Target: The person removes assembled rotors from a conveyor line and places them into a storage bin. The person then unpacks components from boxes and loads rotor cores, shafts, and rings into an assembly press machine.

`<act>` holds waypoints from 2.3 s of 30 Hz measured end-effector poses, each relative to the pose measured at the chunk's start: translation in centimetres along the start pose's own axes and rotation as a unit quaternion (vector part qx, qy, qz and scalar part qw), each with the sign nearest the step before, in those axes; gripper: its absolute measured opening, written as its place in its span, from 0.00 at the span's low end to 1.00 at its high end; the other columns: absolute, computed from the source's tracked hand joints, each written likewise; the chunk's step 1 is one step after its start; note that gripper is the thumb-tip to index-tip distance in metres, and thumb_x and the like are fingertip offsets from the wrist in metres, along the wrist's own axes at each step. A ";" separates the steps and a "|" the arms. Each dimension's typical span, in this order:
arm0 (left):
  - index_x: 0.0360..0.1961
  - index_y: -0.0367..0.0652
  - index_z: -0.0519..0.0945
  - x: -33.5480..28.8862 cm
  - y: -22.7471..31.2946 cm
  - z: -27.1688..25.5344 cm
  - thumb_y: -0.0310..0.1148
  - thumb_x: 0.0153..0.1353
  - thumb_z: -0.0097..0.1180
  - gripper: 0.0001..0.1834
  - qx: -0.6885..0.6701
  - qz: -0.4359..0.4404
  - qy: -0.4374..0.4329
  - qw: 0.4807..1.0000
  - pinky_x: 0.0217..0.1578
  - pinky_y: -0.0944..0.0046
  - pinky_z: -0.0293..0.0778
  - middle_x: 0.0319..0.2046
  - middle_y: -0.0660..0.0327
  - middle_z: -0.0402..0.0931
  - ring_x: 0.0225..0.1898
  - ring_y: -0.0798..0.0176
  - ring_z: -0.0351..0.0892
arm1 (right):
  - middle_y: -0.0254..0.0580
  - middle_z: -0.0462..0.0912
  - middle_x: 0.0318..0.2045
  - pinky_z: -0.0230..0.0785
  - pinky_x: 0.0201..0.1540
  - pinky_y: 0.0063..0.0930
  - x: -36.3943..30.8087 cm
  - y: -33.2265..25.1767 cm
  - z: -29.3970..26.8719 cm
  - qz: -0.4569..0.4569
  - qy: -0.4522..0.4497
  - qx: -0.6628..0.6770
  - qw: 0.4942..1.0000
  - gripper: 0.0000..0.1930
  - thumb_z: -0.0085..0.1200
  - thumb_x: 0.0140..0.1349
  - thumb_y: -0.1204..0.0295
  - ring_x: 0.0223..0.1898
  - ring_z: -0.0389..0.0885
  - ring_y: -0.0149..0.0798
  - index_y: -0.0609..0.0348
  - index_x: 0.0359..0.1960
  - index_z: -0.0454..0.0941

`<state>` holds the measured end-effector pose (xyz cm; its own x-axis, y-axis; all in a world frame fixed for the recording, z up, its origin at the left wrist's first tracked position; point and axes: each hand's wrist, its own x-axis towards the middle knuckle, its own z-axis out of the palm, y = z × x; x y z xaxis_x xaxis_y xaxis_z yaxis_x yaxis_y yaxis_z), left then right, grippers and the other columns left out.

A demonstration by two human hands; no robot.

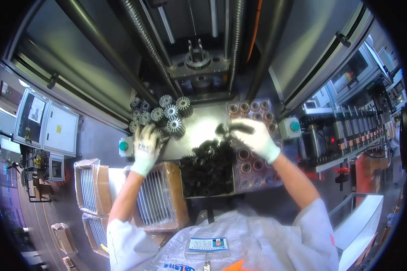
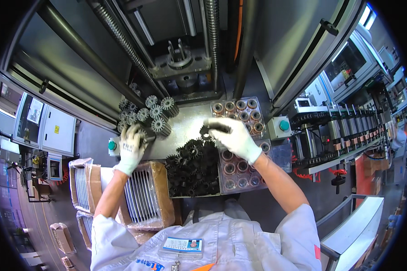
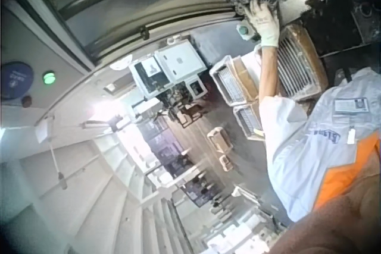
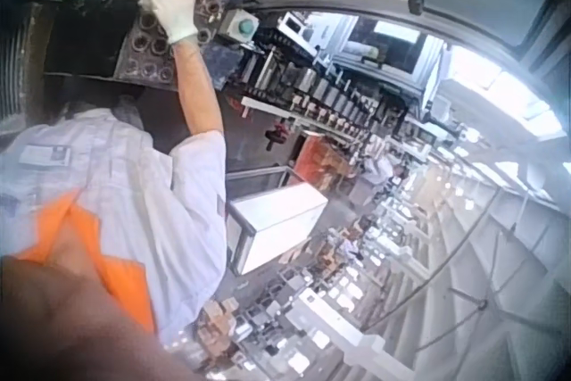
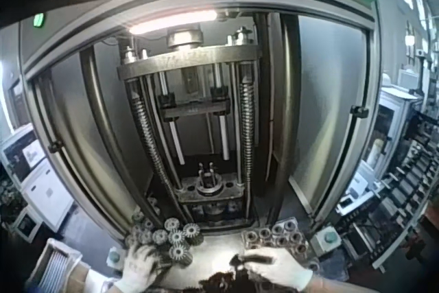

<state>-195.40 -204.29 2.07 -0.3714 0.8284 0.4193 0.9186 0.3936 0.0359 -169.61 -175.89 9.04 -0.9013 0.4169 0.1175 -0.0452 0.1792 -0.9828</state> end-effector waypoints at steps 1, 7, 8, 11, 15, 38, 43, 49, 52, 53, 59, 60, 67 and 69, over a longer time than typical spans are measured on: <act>0.43 0.44 0.75 -0.8 0.1 -0.8 0.29 0.47 0.70 0.21 -0.032 -0.026 -0.012 0.999 0.67 0.40 0.59 0.60 0.53 0.71 0.64 0.49 0.68 | 0.35 0.85 0.44 0.74 0.44 0.21 2.1 -0.5 0.1 -0.017 0.005 -0.004 1.000 0.15 0.57 0.64 0.79 0.40 0.79 0.23 0.64 0.52 0.81; 0.39 0.37 0.75 0.3 4.2 -9.3 0.23 0.48 0.70 0.19 -0.217 -0.139 0.033 0.965 0.51 0.55 0.78 0.59 0.46 0.72 0.55 0.46 0.78 | 0.34 0.85 0.38 0.70 0.36 0.16 14.6 -1.7 1.2 -0.054 0.107 0.141 0.983 0.15 0.55 0.63 0.81 0.33 0.78 0.22 0.66 0.51 0.81; 0.39 0.37 0.75 0.6 4.5 -9.2 0.23 0.48 0.70 0.19 -0.218 -0.138 0.037 0.965 0.51 0.55 0.78 0.59 0.46 0.72 0.55 0.46 0.78 | 0.34 0.85 0.37 0.70 0.36 0.17 16.0 -1.3 1.5 -0.084 0.137 0.111 0.981 0.15 0.55 0.61 0.82 0.33 0.78 0.22 0.66 0.50 0.82; 0.38 0.36 0.74 1.2 5.0 -9.1 0.21 0.48 0.71 0.19 -0.243 -0.135 0.086 0.957 0.50 0.58 0.78 0.57 0.46 0.73 0.54 0.48 0.78 | 0.33 0.85 0.34 0.71 0.34 0.17 20.3 0.9 2.4 -0.096 0.168 0.105 0.975 0.16 0.55 0.59 0.82 0.30 0.78 0.23 0.65 0.49 0.83; 0.38 0.35 0.74 2.5 5.0 -7.4 0.19 0.50 0.71 0.18 -0.287 -0.140 0.092 0.943 0.47 0.65 0.80 0.59 0.48 0.71 0.49 0.60 0.80 | 0.38 0.84 0.35 0.71 0.32 0.18 23.3 0.8 2.2 0.006 0.194 0.069 0.979 0.16 0.52 0.58 0.86 0.29 0.78 0.25 0.66 0.49 0.81; 0.34 0.35 0.75 22.0 5.7 -2.8 0.19 0.48 0.70 0.15 -0.350 -0.084 0.175 0.917 0.41 0.66 0.75 0.52 0.54 0.76 0.39 0.67 0.77 | 0.53 0.81 0.37 0.74 0.47 0.47 19.1 4.6 2.2 -0.108 0.203 -0.270 0.935 0.10 0.52 0.63 0.70 0.40 0.81 0.56 0.56 0.44 0.76; 0.38 0.37 0.75 26.5 5.6 -2.9 0.25 0.47 0.71 0.19 -0.241 0.027 0.125 0.962 0.46 0.57 0.76 0.47 0.51 0.76 0.45 0.47 0.79 | 0.45 0.81 0.42 0.64 0.56 0.58 9.8 7.2 2.3 -0.135 -0.126 -0.525 0.831 0.14 0.52 0.62 0.62 0.47 0.80 0.48 0.45 0.48 0.79; 0.40 0.36 0.77 30.1 5.8 -3.2 0.28 0.49 0.70 0.19 -0.199 0.010 0.006 0.980 0.46 0.55 0.76 0.39 0.49 0.81 0.44 0.44 0.81 | 0.42 0.82 0.32 0.55 0.66 0.63 7.4 9.9 1.8 -0.162 -0.261 -0.618 0.723 0.08 0.49 0.64 0.66 0.43 0.81 0.48 0.48 0.40 0.81; 0.41 0.38 0.79 30.0 4.9 -2.0 0.29 0.49 0.71 0.18 -0.266 0.050 -0.003 0.963 0.46 0.55 0.76 0.38 0.48 0.81 0.44 0.43 0.81 | 0.41 0.84 0.35 0.54 0.67 0.62 6.8 9.6 1.7 -0.168 -0.274 -0.632 0.706 0.09 0.46 0.64 0.70 0.47 0.82 0.47 0.49 0.36 0.82; 0.41 0.40 0.81 29.7 5.3 -0.8 0.30 0.49 0.71 0.17 -0.187 0.044 -0.038 0.981 0.47 0.53 0.76 0.37 0.49 0.82 0.44 0.43 0.81 | 0.41 0.83 0.37 0.55 0.66 0.60 6.4 9.8 1.6 -0.187 -0.228 -0.603 0.741 0.09 0.47 0.64 0.69 0.49 0.81 0.46 0.49 0.36 0.82; 0.45 0.48 0.82 25.0 3.8 2.7 0.38 0.53 0.68 0.18 -0.072 0.008 0.005 0.997 0.47 0.52 0.76 0.38 0.51 0.81 0.45 0.46 0.81 | 0.39 0.76 0.40 0.64 0.52 0.47 4.5 5.5 1.2 -0.243 -0.143 -0.496 0.821 0.14 0.56 0.53 0.68 0.46 0.76 0.44 0.46 0.43 0.79; 0.49 0.49 0.81 25.2 5.4 1.6 0.39 0.56 0.66 0.20 -0.025 0.045 0.018 0.999 0.47 0.52 0.76 0.39 0.51 0.81 0.46 0.45 0.81 | 0.39 0.77 0.40 0.67 0.49 0.44 4.3 5.4 -0.3 -0.244 -0.145 -0.483 0.828 0.15 0.57 0.53 0.70 0.45 0.77 0.45 0.46 0.44 0.79; 0.37 0.42 0.86 4.4 1.3 -7.7 0.44 0.54 0.62 0.16 -0.133 -0.200 -0.339 0.910 0.44 0.54 0.79 0.34 0.50 0.85 0.39 0.52 0.86 | 0.45 0.82 0.42 0.73 0.48 0.29 2.9 3.2 -1.5 -0.063 -0.098 -0.183 0.976 0.14 0.54 0.66 0.76 0.43 0.82 0.38 0.63 0.53 0.79; 0.43 0.45 0.86 -5.2 0.1 -6.4 0.44 0.53 0.62 0.19 -0.121 -0.307 -0.413 0.849 0.48 0.55 0.78 0.40 0.50 0.85 0.43 0.51 0.85 | 0.43 0.84 0.46 0.72 0.54 0.25 3.2 2.9 0.1 -0.020 -0.095 -0.126 0.987 0.15 0.54 0.66 0.77 0.47 0.81 0.32 0.66 0.54 0.79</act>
<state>-192.50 -211.08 5.65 -0.6665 0.5328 -0.5214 0.4810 0.8417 0.2452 -172.71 -174.12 6.51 -0.9667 0.2343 0.1028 0.0047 0.4181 -0.9084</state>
